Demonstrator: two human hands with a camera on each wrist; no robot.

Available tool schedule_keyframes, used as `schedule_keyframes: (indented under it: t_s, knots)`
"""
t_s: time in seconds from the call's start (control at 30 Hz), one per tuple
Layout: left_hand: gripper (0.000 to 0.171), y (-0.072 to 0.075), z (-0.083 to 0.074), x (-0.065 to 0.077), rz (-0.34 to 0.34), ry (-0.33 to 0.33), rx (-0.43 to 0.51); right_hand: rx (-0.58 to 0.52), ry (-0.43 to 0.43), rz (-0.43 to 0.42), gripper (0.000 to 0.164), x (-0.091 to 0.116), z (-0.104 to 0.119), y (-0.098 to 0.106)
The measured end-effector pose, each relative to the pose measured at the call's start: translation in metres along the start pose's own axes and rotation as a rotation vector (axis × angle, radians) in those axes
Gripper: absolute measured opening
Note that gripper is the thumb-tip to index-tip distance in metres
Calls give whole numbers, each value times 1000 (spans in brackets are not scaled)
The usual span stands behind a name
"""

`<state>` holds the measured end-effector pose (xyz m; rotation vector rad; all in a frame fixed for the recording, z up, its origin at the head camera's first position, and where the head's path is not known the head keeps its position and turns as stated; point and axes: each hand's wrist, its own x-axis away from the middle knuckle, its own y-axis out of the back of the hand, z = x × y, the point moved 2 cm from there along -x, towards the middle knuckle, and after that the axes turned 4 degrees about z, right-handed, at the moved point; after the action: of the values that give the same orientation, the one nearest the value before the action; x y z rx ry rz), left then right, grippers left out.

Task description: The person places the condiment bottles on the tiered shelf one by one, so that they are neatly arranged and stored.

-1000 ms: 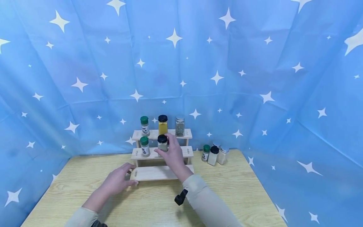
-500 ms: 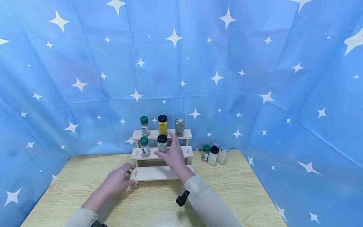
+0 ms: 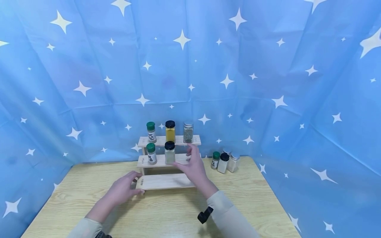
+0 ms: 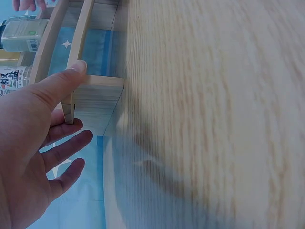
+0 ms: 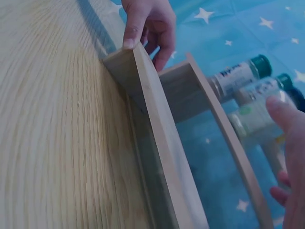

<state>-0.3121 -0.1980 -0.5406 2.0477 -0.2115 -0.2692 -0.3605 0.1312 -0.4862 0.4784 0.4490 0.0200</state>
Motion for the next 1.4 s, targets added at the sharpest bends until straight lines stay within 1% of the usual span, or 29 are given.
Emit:
schedule_keyframes:
  t_s: [0.17,0.27,0.5,0.6,0.73,0.87,0.97,1.13,1.23,1.4]
  knots:
    - [71,1,-1,0,0,-2,2,-1,0,-4,100,8,-12,25]
    - [71,1,-2,0,-1,-1,1,33,-17,-12,99,13,-20,39]
    - [73,-1,-2,0,-5,-4,-3,101,-20,-59,96,20,-41,68]
    - [72,-1,-2,0,-9,-7,-3,140,-20,-87,92,23,-48,81]
    - [72,-1,-2,0,-10,-4,-8,225,-22,-158,84,25,-58,99]
    - [72,-2,-1,0,-2,2,-11,292,-45,-206,75,27,-71,112]
    - [72,-2,0,-1,1,5,-12,304,-68,-214,72,29,-80,118]
    - [73,-2,0,0,-2,5,-12,321,-99,-207,75,30,-92,124]
    - [73,-2,0,0,0,9,-10,331,-86,-207,74,29,-96,124]
    - [72,-2,-2,0,7,15,-7,348,-39,-212,66,26,-103,122]
